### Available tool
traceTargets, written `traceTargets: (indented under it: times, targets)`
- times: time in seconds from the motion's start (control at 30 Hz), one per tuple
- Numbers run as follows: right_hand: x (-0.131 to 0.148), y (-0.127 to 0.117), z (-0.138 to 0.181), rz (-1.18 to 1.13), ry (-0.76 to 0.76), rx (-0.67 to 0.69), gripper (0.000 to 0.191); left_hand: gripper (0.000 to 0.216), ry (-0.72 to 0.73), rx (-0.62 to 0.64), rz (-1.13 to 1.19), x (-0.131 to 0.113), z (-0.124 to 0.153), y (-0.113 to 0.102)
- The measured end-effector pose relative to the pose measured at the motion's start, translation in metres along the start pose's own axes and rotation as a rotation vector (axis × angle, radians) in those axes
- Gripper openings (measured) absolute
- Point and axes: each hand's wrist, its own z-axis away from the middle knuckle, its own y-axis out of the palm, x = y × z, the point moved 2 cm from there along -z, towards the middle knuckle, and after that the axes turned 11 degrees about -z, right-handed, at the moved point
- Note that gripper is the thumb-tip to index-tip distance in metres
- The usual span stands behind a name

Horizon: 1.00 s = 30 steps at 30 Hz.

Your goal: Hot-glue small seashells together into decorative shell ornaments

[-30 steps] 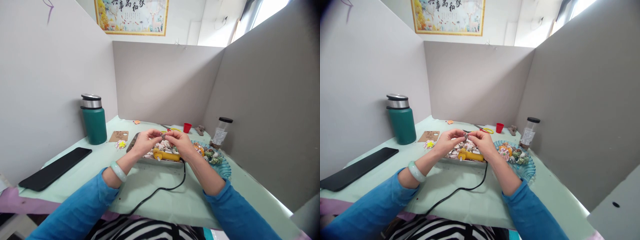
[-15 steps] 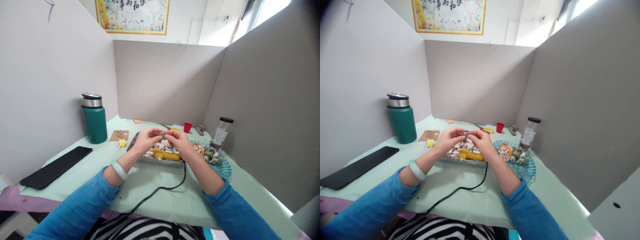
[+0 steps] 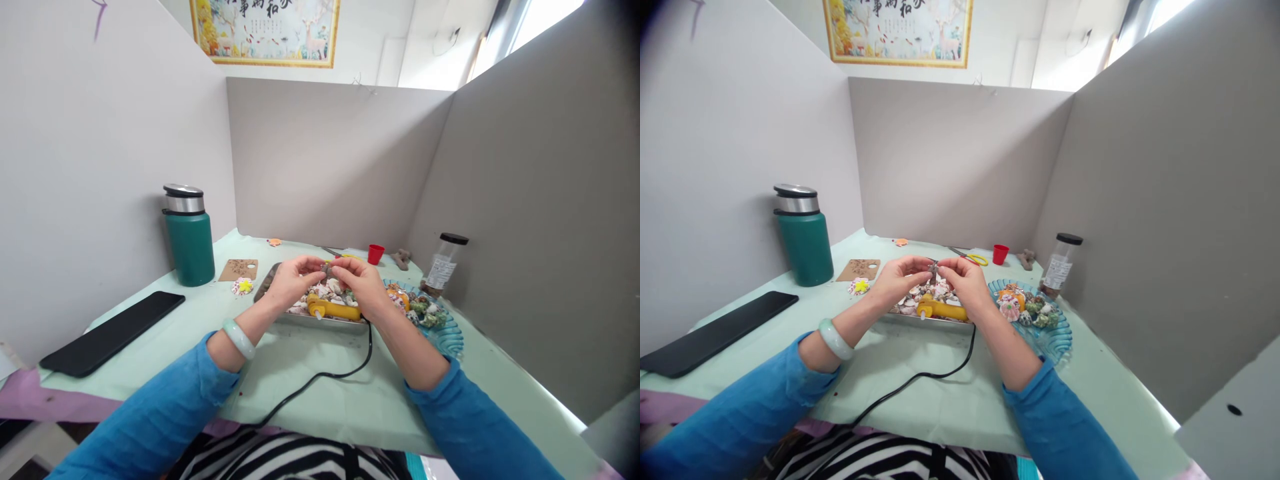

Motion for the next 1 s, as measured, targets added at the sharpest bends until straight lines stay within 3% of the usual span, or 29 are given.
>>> traceTargets:
  times: [0.27,0.7,1.0]
  targets:
    - [-0.0027,0.0022,0.0000,0.042,-0.034,0.028,0.016,0.026,-0.027,0.005,0.059,-0.0008,0.0009,0.0001]
    - [0.0004,0.0032,0.0015,0.118,-0.050,0.015,0.018,0.021,0.024,-0.006,-0.084,-0.0029,0.0016,-0.0013]
    - [0.0028,0.0027,0.0024,0.116,-0.057,-0.019,0.028,0.026,-0.067,-0.040,0.173,-0.0010,0.0003,-0.0025]
